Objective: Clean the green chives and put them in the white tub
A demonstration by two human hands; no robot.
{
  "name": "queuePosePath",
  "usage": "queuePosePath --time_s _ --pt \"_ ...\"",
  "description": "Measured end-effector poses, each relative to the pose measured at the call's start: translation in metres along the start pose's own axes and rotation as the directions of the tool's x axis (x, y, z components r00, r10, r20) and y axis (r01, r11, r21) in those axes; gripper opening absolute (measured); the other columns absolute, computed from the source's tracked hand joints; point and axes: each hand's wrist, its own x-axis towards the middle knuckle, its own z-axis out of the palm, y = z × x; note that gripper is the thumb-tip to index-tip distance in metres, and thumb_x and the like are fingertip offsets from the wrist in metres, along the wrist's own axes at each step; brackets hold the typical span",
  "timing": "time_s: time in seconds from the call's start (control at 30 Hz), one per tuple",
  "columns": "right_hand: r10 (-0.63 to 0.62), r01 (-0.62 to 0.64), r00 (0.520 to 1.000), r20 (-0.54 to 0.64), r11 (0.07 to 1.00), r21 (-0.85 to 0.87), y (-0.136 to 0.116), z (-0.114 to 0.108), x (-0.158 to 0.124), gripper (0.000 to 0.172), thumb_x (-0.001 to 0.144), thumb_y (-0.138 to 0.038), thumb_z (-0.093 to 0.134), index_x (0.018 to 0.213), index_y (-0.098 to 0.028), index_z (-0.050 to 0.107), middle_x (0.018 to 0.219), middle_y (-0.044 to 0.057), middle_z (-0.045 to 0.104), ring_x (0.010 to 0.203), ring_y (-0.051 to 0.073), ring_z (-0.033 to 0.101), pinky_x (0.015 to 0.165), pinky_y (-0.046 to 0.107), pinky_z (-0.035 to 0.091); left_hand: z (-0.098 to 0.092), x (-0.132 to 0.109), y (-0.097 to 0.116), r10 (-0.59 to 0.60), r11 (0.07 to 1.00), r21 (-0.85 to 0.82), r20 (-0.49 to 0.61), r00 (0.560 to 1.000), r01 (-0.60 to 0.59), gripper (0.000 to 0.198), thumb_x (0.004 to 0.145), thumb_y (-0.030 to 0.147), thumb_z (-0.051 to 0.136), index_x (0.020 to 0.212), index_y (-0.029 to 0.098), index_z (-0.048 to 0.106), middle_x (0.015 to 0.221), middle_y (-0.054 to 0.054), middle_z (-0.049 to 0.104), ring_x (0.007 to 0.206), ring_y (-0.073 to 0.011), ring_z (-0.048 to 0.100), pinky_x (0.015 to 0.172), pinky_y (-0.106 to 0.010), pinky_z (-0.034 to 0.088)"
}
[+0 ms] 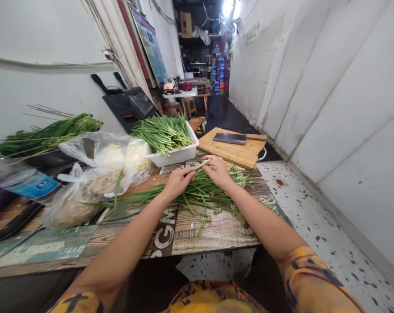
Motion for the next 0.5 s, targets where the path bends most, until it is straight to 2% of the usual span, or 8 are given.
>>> queuePosePath --time_s 0.13,0.27,0.4,0.5 --pt "-0.002 0.002 0.999 0.037 1.0 -0.009 -0.005 -0.0008 -0.0008 0.014 0.079 -0.028 0.063 0.086 -0.021 0.073 0.116 0.006 0.063 0.111 0.022 0.055 0.101 0.04 0.036 -0.0004 0.0005 -0.0019 -0.098 0.982 -0.146 0.159 0.982 0.121 0.033 0.087 0.039 0.045 0.068 0.015 0.057 0.059 0.0 0.052 0.052 -0.0097 0.043 0.053 -0.021 0.034" --pt "-0.005 0.005 0.998 0.07 1.0 0.002 -0.0021 0.0018 -0.0016 0.01 0.078 -0.028 0.066 0.081 -0.021 0.073 0.116 0.007 0.063 0.111 0.022 0.055 0.101 0.041 0.036 0.0007 -0.0005 -0.0033 -0.149 0.945 -0.245 0.27 0.951 0.218 0.038 0.086 0.046 0.045 0.067 0.014 0.052 0.059 0.001 0.05 0.049 -0.0079 0.039 0.05 -0.02 0.03" --pt "0.016 -0.011 0.994 0.104 0.999 -0.048 0.0017 0.0017 -0.0007 0.007 0.077 -0.027 0.069 0.075 -0.02 0.072 0.116 0.008 0.063 0.111 0.023 0.055 0.1 0.041 0.037 0.0013 -0.0006 -0.0039 -0.158 0.939 -0.248 0.302 0.94 0.238 0.039 0.086 0.048 0.045 0.071 0.014 0.054 0.06 0.001 0.049 0.049 -0.0078 0.038 0.05 -0.021 0.028" --pt "-0.009 0.032 0.989 0.149 0.988 -0.152 0.002 0.0007 0.0002 0.004 0.074 -0.022 0.07 0.073 -0.019 0.072 0.114 0.01 0.064 0.11 0.025 0.054 0.099 0.042 0.038 -0.0005 0.0007 -0.0033 -0.135 0.979 -0.116 0.256 0.957 0.169 0.038 0.087 0.043 0.043 0.067 0.014 0.056 0.06 0.001 0.051 0.052 -0.009 0.04 0.053 -0.022 0.028"
